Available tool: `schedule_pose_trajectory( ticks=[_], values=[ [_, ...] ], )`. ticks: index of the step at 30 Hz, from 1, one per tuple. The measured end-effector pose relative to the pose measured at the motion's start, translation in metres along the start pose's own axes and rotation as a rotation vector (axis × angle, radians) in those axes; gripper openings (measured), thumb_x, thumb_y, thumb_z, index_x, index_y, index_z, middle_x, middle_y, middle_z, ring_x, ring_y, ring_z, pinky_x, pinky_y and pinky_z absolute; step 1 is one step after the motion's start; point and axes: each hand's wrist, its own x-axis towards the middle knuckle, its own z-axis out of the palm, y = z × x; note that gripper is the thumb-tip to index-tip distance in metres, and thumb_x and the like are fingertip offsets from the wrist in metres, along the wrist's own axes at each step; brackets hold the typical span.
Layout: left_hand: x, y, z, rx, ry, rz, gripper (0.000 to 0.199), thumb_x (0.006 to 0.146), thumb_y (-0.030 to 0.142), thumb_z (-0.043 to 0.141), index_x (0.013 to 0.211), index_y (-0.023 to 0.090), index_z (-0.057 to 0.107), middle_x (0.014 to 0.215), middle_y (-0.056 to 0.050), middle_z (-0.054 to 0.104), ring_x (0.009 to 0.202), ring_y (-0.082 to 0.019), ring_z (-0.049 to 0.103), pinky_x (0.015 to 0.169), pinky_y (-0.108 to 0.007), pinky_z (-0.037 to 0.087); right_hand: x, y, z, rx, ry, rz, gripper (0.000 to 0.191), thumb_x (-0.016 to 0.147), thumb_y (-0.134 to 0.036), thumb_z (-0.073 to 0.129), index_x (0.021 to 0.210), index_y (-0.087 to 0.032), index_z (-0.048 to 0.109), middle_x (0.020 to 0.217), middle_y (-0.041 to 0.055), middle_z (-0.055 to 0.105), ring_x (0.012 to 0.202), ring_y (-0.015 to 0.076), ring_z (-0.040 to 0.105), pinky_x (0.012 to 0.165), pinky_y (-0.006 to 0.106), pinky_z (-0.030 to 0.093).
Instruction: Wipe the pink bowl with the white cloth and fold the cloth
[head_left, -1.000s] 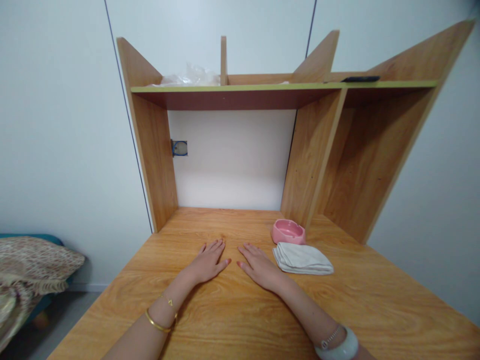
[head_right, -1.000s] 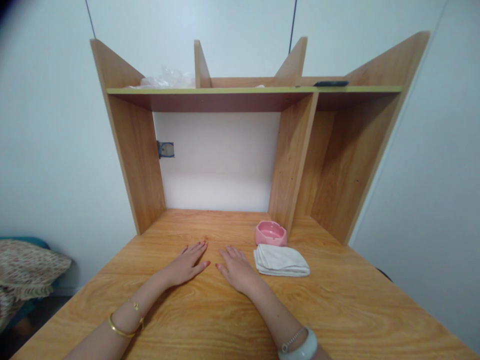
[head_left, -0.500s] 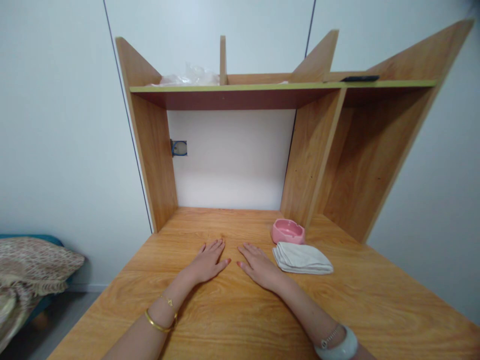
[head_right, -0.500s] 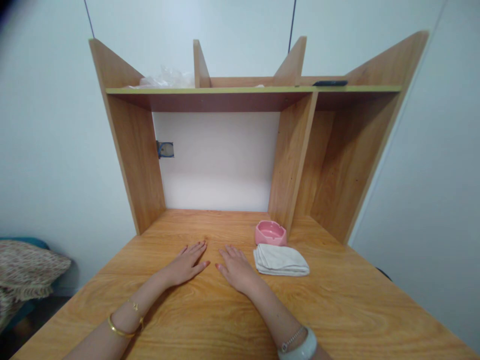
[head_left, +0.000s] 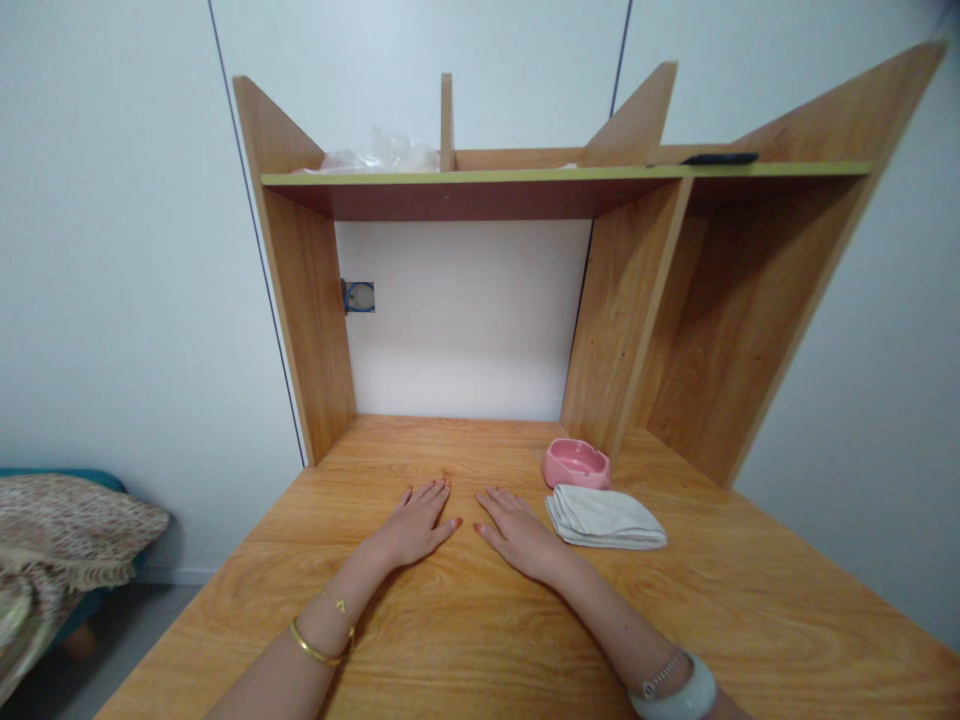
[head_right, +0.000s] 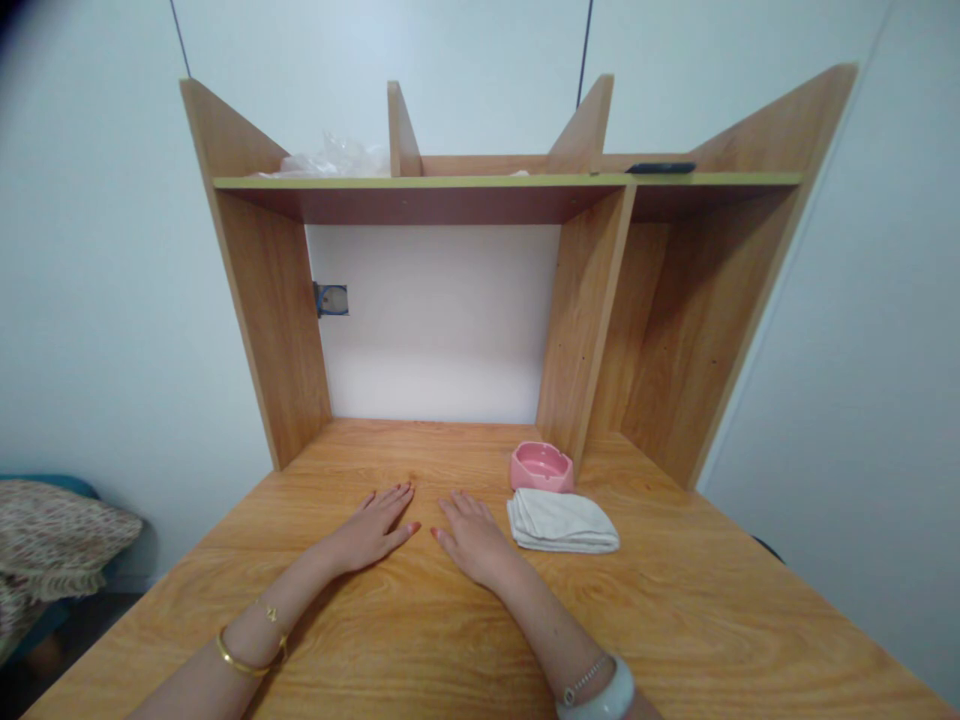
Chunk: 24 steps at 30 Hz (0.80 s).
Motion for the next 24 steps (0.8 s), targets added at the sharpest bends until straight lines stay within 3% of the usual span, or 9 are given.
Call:
schedule_pose_trajectory(
  ticks=[24],
  values=[
    [0.0009, -0.0013, 0.001, 0.006, -0.003, 0.009, 0.071, 0.084, 0.058, 0.015, 0.137, 0.011, 0.019, 0.143, -0.009, 0.014, 0.132, -0.019, 0.01, 0.106, -0.039, 0.008, 0.0005, 0.0014, 0.002, -0.001, 0.016, -0.01, 0.059, 0.086, -0.048, 0.026, 0.132, -0.012, 0.033, 0.141, 0.0128, 0.024, 0.13, 0.0237, 0.018, 0.104, 0.041, 0.016]
  ],
)
